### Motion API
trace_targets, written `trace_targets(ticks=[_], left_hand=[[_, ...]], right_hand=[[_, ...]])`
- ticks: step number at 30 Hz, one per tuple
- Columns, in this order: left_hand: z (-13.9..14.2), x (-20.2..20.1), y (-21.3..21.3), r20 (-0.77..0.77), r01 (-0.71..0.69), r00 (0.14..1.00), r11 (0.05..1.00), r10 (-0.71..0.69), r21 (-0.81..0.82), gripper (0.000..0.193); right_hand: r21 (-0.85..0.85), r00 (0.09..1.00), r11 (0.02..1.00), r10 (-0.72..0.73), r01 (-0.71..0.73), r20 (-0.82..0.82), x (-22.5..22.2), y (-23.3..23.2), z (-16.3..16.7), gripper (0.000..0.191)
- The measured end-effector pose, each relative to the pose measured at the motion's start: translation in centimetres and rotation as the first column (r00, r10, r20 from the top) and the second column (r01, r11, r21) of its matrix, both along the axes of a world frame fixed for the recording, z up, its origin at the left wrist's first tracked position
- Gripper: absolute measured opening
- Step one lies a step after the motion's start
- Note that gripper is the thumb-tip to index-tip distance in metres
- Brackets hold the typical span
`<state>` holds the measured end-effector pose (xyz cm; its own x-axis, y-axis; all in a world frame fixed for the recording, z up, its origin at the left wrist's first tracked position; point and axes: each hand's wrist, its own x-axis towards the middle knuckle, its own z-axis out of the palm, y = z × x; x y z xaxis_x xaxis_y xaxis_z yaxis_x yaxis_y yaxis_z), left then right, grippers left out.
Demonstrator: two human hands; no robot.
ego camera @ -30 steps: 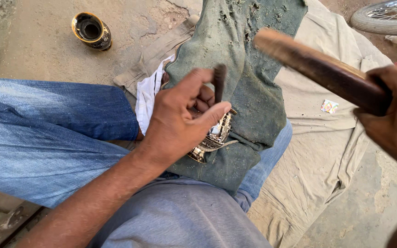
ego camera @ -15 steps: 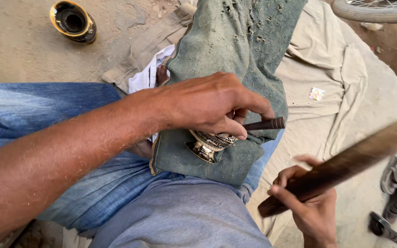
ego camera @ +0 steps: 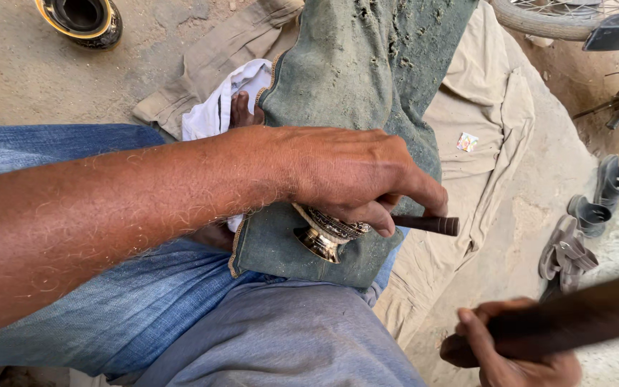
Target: The person sits cross-legged and uses a metal chisel and wooden mallet to engrave a pattern into a small brass vessel. They repeatedly strike the chisel to create indentations on the vessel's surface.
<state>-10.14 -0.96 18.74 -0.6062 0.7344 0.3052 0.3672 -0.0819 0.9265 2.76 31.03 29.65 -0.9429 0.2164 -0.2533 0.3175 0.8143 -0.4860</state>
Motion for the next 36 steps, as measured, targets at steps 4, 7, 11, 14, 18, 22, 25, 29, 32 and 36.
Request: trace_targets(ticks=[4, 7, 11, 14, 18, 22, 25, 29, 32, 36], left_hand=[[0.0, 0.4, 0.5, -0.084, 0.025, 0.996, 0.999, -0.022, 0.028, 0.038], [0.1, 0.0, 0.4, -0.102, 0.03, 0.994, 0.999, -0.033, -0.031, 0.047], [1.2, -0.5, 0.7, -0.136, 0.072, 0.988, 0.997, -0.075, -0.028, 0.044], [2.1, -0.2, 0.6, -0.121, 0.086, 0.987, 0.987, -0.102, -0.132, 0.048], [2.1, 0.2, -0.1, -0.098, 0.081, 0.99, 0.976, -0.102, -0.201, 0.04], [1.2, -0.2, -0.6, -0.086, -0.055, 0.995, 0.991, 0.045, -0.12, 0.051], [1.0, 0.0, -0.3, -0.097, -0.055, 0.994, 0.998, 0.059, 0.04, 0.056], [1.3, 0.1, -0.1, 0.049, 0.007, 0.999, 0.979, 0.003, -0.205, 0.055], [1.6, -0.2, -0.1, 0.054, 0.052, 0.998, 0.96, -0.038, -0.277, 0.054], [1.3, -0.2, 0.3, -0.084, 0.041, 0.995, 0.989, -0.054, -0.144, 0.05]], right_hand=[[0.355, 0.986, 0.922, 0.127, -0.158, 0.107, 0.3, 0.9, 0.4, 0.018], [0.342, 0.991, 0.933, 0.081, -0.112, 0.102, 0.5, 1.7, -1.0, 0.017], [0.257, 0.977, 0.949, 0.204, -0.184, -0.053, 1.2, 1.4, -2.7, 0.019], [0.1, 0.971, 0.987, 0.145, -0.127, -0.188, 1.9, 0.3, -3.3, 0.02], [0.26, 0.953, 0.923, 0.302, -0.285, -0.03, 2.1, -0.4, -4.8, 0.025], [-0.252, 1.0, 0.968, 0.009, -0.008, 0.004, 2.5, 0.7, -5.7, 0.027], [-0.324, 0.997, 0.945, 0.029, -0.051, -0.073, 2.7, 1.7, -5.3, 0.03], [-0.532, 0.997, 0.844, 0.069, -0.071, -0.023, 2.4, 1.8, -3.8, 0.032], [-0.31, 0.987, 0.95, 0.031, 0.02, 0.159, 2.2, 1.2, -3.0, 0.032], [-0.183, 0.989, 0.972, 0.142, -0.145, -0.029, 2.5, 0.6, -2.8, 0.028]])
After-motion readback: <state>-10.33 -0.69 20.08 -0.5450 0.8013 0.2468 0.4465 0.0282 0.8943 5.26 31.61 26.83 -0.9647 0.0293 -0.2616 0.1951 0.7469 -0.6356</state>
